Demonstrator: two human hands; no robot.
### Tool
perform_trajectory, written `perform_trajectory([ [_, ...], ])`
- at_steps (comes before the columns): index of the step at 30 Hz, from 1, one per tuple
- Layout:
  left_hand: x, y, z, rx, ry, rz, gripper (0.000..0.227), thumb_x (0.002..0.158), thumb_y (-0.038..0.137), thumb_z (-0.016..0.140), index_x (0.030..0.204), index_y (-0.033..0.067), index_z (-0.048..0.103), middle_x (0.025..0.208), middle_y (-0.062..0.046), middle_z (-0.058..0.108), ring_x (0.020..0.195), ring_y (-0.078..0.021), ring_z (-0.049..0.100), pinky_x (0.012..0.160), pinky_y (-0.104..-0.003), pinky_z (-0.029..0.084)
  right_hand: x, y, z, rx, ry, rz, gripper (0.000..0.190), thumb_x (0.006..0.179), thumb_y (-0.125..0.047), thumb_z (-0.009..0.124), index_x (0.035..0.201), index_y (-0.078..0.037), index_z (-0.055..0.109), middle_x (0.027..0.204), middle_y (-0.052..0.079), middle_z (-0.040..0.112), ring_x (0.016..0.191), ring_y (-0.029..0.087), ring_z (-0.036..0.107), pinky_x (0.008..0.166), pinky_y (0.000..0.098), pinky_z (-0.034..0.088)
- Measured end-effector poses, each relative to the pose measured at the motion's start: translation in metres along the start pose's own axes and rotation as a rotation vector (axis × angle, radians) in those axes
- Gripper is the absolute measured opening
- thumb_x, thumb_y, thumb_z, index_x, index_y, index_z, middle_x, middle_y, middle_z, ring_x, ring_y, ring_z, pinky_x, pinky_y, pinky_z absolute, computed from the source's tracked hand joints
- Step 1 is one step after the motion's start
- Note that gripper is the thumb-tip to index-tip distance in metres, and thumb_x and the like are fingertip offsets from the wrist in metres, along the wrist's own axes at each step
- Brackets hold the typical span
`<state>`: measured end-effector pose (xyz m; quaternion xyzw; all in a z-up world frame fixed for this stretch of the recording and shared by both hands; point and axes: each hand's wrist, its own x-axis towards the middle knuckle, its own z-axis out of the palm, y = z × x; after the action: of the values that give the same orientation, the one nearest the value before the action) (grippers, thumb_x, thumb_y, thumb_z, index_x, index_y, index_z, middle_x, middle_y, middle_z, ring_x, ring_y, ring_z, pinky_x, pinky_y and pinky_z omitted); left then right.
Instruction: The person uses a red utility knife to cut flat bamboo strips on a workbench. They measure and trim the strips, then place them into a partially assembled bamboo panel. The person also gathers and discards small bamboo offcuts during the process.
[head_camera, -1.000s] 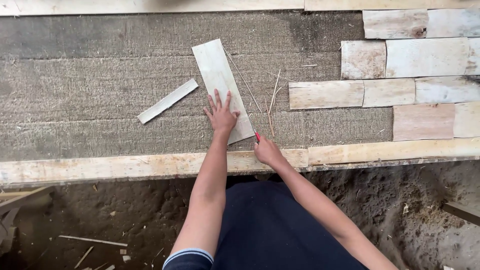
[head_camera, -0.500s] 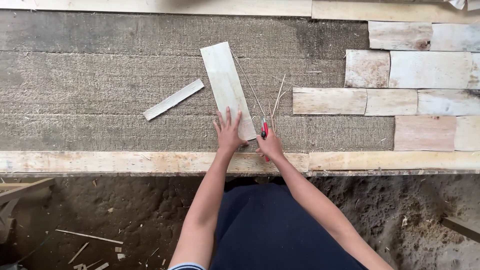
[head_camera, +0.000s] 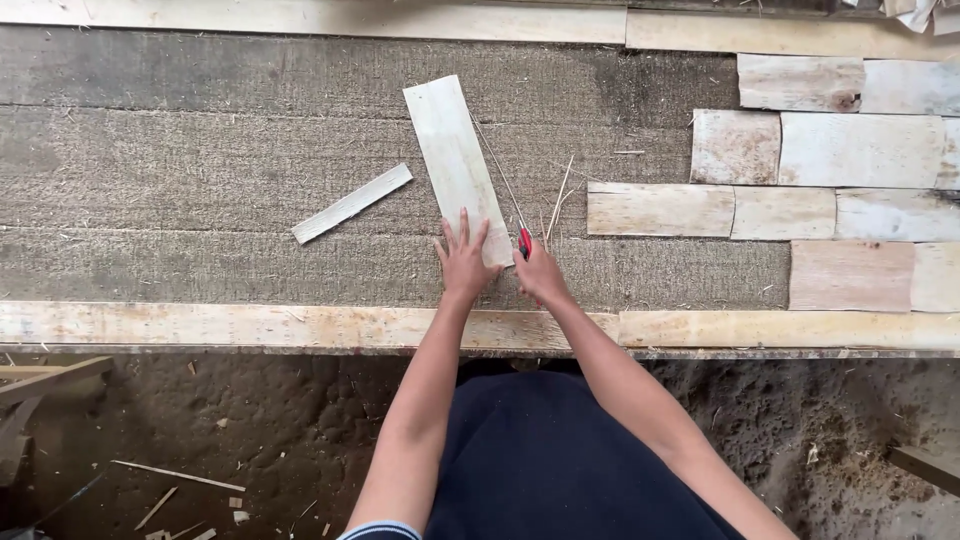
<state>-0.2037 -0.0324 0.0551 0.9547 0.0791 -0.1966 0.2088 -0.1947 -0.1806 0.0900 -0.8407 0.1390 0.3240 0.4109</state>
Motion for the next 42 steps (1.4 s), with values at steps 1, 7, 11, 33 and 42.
perform_trajectory([
  [1,0.004,-0.001,0.004,0.001,0.001,-0.001,0.099,0.077,0.047,0.085,0.161,0.0341,0.034,0.174,-0.008,0.002,0.156,-0.0448,-0.001,0.122,-0.067,0.013,0.014,0.005,0.000,0.001,-0.001,-0.002,0.034,0.104,-0.029,0.049,0.119,0.001,0.055,0.087,0.019,0.072,0.050,0.016,0.067,0.038,0.0212,0.054],
  [7,0.017,-0.005,0.021,0.165,-0.064,0.031,0.090,0.092,0.046,0.072,0.165,0.0343,0.020,0.174,-0.002,-0.003,0.158,-0.0396,-0.004,0.121,-0.068,0.016,0.043,-0.020,-0.007,-0.416,-0.049,-0.103,0.049,0.104,-0.040,0.043,0.128,0.001,0.053,0.115,0.029,0.068,0.110,0.047,0.069,0.089,0.0566,0.057],
  [11,0.019,-0.004,0.025,0.197,-0.080,0.003,0.089,0.092,0.048,0.070,0.164,0.0361,0.019,0.174,0.000,-0.002,0.158,-0.0374,-0.004,0.122,-0.067,0.017,0.039,-0.051,-0.011,-0.441,-0.041,-0.120,0.048,0.101,-0.038,0.043,0.126,0.002,0.053,0.120,0.033,0.067,0.118,0.050,0.065,0.100,0.0590,0.051],
  [33,0.031,-0.011,0.046,0.166,-0.086,-0.016,0.089,0.093,0.041,0.071,0.163,0.0403,0.016,0.173,0.006,-0.008,0.158,-0.0352,-0.008,0.124,-0.064,0.015,0.027,-0.077,0.000,-0.448,-0.117,-0.002,0.053,0.098,-0.029,0.040,0.137,0.007,0.047,0.132,0.035,0.062,0.126,0.051,0.059,0.106,0.0582,0.048],
  [42,0.026,-0.009,0.042,0.172,-0.066,-0.007,0.092,0.091,0.042,0.073,0.164,0.0401,0.016,0.174,0.004,-0.007,0.158,-0.0371,-0.006,0.123,-0.065,0.015,0.014,-0.037,0.007,-0.437,-0.138,0.018,0.053,0.100,-0.030,0.043,0.137,0.007,0.046,0.127,0.036,0.063,0.125,0.052,0.059,0.102,0.0598,0.051],
])
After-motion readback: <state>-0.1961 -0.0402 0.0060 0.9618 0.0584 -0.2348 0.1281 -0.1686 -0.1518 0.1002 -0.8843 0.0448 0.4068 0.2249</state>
